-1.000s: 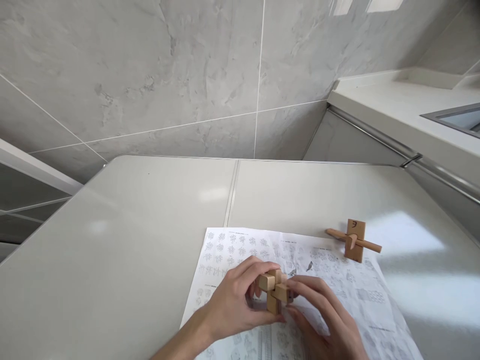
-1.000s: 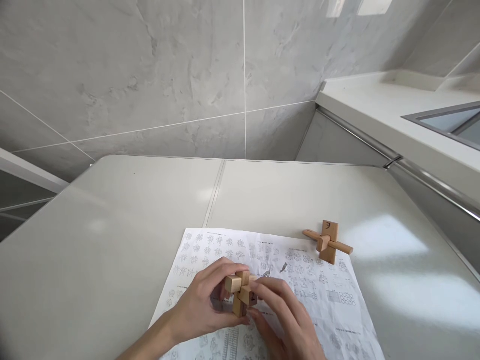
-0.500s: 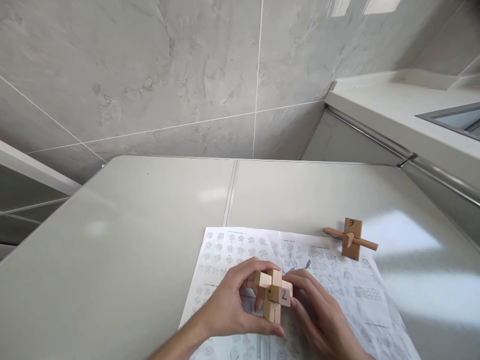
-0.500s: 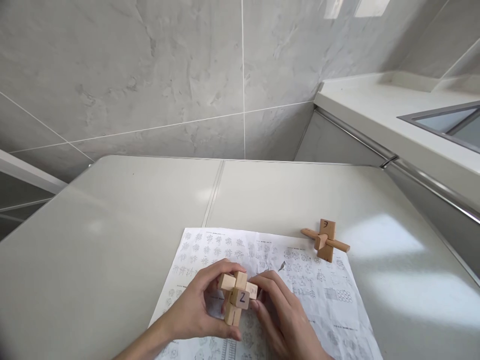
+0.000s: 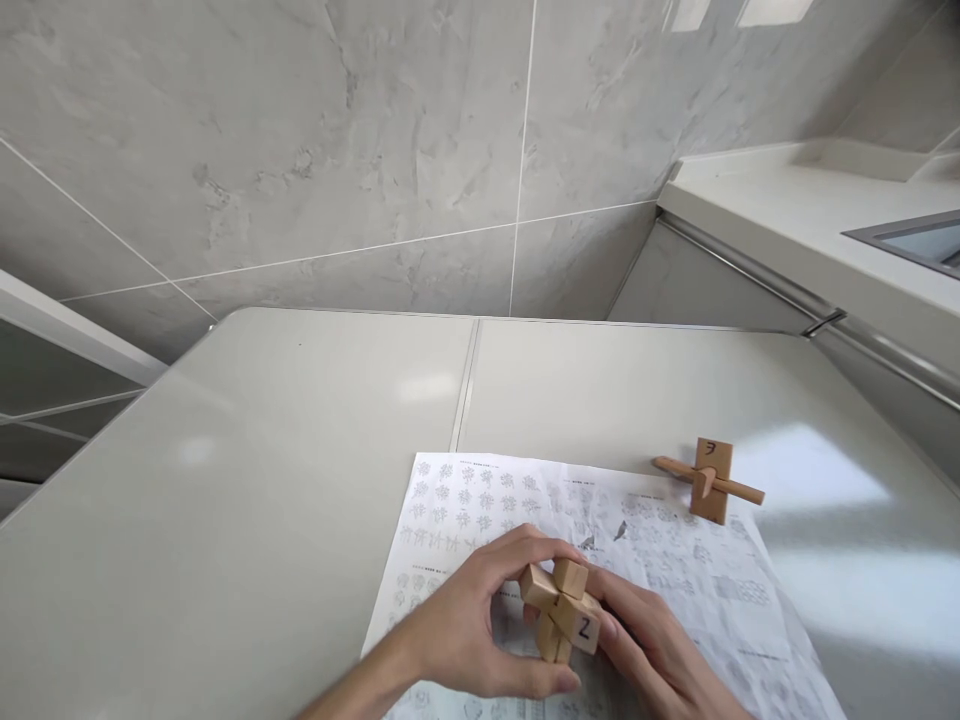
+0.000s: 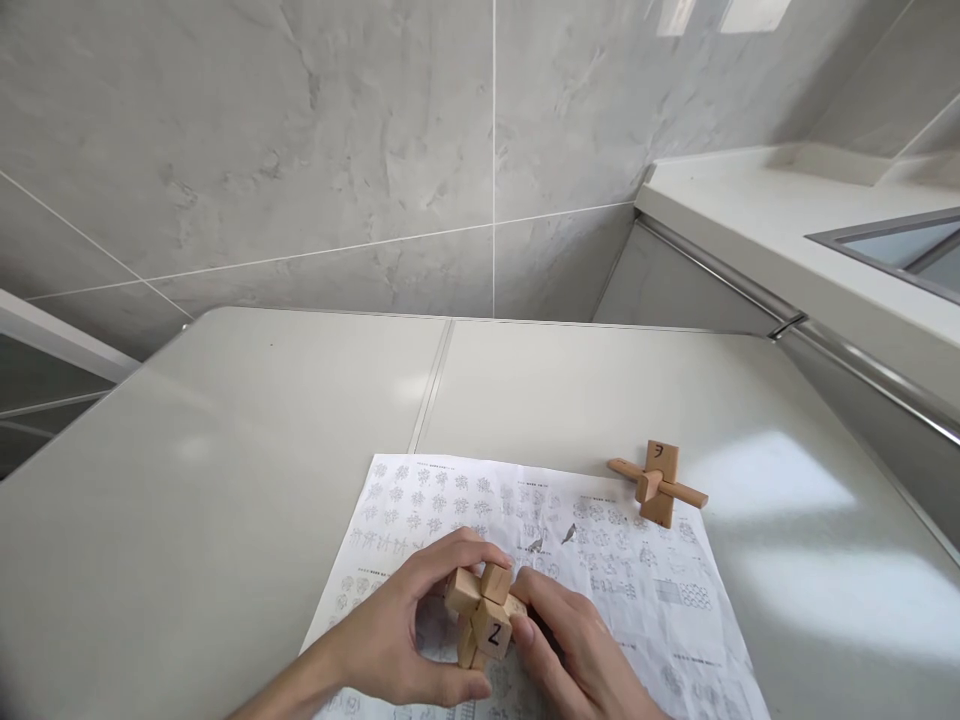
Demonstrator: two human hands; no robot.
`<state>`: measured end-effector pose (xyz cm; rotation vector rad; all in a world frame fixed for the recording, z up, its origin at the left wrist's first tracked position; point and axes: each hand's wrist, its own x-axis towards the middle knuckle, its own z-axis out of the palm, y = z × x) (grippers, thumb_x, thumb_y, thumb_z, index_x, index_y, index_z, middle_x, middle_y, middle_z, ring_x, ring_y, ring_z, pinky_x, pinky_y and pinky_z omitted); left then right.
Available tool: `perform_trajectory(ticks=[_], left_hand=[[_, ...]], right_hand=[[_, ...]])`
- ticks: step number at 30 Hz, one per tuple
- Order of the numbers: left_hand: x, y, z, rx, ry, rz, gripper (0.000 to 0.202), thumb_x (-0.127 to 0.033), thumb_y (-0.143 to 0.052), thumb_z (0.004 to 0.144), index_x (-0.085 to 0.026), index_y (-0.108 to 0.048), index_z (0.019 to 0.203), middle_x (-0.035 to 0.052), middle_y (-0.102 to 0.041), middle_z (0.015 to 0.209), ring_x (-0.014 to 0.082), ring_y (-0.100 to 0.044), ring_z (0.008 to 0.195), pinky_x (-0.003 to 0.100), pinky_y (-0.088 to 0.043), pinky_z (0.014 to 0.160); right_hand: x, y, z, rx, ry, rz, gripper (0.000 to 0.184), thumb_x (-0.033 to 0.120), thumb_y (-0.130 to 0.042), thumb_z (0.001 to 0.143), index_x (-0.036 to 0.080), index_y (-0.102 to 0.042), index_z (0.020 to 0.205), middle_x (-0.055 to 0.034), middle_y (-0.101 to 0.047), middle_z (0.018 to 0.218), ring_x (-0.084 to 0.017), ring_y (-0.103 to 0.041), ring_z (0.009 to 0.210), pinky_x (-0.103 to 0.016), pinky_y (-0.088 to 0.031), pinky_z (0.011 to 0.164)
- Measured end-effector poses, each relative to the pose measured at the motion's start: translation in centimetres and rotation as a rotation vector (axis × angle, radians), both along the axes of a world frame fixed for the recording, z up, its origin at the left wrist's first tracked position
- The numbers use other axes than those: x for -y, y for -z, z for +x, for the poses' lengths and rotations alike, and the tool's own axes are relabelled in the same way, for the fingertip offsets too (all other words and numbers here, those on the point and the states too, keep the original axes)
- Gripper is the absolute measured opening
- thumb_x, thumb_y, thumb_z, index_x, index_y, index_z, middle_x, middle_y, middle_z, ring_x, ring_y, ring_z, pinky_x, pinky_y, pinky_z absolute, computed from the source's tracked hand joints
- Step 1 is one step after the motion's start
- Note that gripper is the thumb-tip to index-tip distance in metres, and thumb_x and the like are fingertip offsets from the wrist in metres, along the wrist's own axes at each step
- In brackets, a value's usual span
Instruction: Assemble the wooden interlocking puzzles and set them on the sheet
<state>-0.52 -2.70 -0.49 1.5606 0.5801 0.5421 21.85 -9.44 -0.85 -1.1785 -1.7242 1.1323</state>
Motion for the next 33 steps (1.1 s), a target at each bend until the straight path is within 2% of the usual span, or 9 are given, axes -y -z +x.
perform_trajectory(ticks=[5, 10, 16, 20, 22, 26, 28, 30, 33], left_hand=[[0.1, -0.1, 0.0, 0.005, 0.03, 0.026, 0.075, -0.023, -0.09, 0.077, -0.037, -0.062, 0.145, 0.0063, -0.065, 0.126, 0.027, -0.065, 0.111, 0.046, -0.055, 0.103], [0.3, -0.1, -0.1, 0.008, 0.049, 0.009, 0.077, -0.024, -0.089, 0.08, -0.039, -0.06, 0.15, 0.008, -0.063, 0.134, 0.0286, -0.066, 0.117, 0.051, -0.053, 0.109], [0.5, 0.3, 0.0, 0.035, 0.009, 0.065, 0.08, -0.021, -0.084, 0.08, -0.04, -0.057, 0.153, 0.0071, -0.063, 0.131, 0.0279, -0.065, 0.115, 0.051, -0.052, 0.109], [0.5, 0.7, -0.2, 0.015, -0.093, 0.02, 0.08, -0.027, -0.083, 0.083, -0.036, -0.053, 0.156, 0.0093, -0.064, 0.129, 0.0277, -0.066, 0.111, 0.049, -0.054, 0.105], [0.5, 0.9, -0.5, -0.005, -0.127, -0.046, 0.082, -0.031, -0.084, 0.084, -0.034, -0.05, 0.158, 0.0106, -0.065, 0.133, 0.0282, -0.067, 0.112, 0.05, -0.053, 0.109], [0.4, 1.1, -0.6, -0.037, -0.124, -0.157, 0.101, -0.053, -0.096, 0.078, -0.031, -0.045, 0.162, 0.0158, -0.064, 0.148, 0.0372, -0.063, 0.133, 0.059, -0.043, 0.121], [0.5, 1.1, -0.4, -0.037, -0.114, -0.193, 0.105, -0.063, -0.095, 0.076, -0.03, -0.045, 0.162, 0.0164, -0.067, 0.144, 0.0385, -0.065, 0.132, 0.059, -0.047, 0.117], [0.6, 1.1, -0.1, -0.043, -0.116, -0.226, 0.1, -0.067, -0.091, 0.08, -0.029, -0.046, 0.16, 0.0152, -0.069, 0.137, 0.0351, -0.071, 0.118, 0.054, -0.055, 0.107], [0.8, 1.0, 0.1, -0.065, -0.149, -0.213, 0.082, -0.058, -0.084, 0.09, -0.029, -0.049, 0.158, 0.014, -0.069, 0.134, 0.0318, -0.073, 0.112, 0.049, -0.059, 0.099]], right_hand=[[-0.2, -1.0, -0.3, 0.001, 0.04, 0.03, 0.057, 0.063, -0.035, 0.115, 0.026, -0.068, 0.086, -0.0012, -0.069, 0.069, -0.019, -0.065, 0.056, -0.025, -0.058, 0.053], [-0.5, -0.8, -0.3, -0.047, 0.049, 0.019, 0.061, 0.068, -0.037, 0.113, 0.027, -0.073, 0.085, -0.0021, -0.071, 0.068, -0.021, -0.068, 0.056, -0.027, -0.06, 0.052], [0.3, 0.6, 0.4, -0.082, 0.033, -0.063, 0.055, 0.067, -0.041, 0.113, 0.029, -0.08, 0.104, -0.0036, -0.077, 0.078, -0.024, -0.073, 0.067, -0.03, -0.064, 0.063], [0.9, 2.1, 0.6, -0.106, 0.056, -0.143, 0.056, 0.066, -0.04, 0.113, 0.027, -0.081, 0.11, -0.0036, -0.072, 0.07, -0.023, -0.069, 0.059, -0.029, -0.062, 0.055], [0.8, 2.6, 0.4, -0.124, 0.058, -0.177, 0.057, 0.067, -0.04, 0.112, 0.027, -0.081, 0.112, -0.0028, -0.069, 0.067, -0.021, -0.064, 0.054, -0.027, -0.058, 0.05], [0.1, 2.7, -0.7, -0.176, 0.043, -0.139, 0.055, 0.067, -0.042, 0.112, 0.026, -0.079, 0.114, -0.001, -0.066, 0.066, -0.017, -0.056, 0.049, -0.024, -0.052, 0.046], [-0.2, 2.4, -1.2, -0.153, 0.039, -0.143, 0.053, 0.064, -0.044, 0.112, 0.023, -0.078, 0.104, -0.002, -0.068, 0.071, -0.018, -0.06, 0.056, -0.025, -0.055, 0.052], [-0.4, 2.2, -1.4, -0.117, 0.039, -0.163, 0.052, 0.062, -0.047, 0.111, 0.022, -0.076, 0.096, -0.0037, -0.071, 0.078, -0.02, -0.066, 0.066, -0.027, -0.058, 0.061], [-0.4, 2.3, -1.4, -0.092, 0.033, -0.172, 0.049, 0.061, -0.049, 0.111, 0.022, -0.074, 0.096, -0.0048, -0.072, 0.083, -0.023, -0.068, 0.074, -0.029, -0.06, 0.068]])
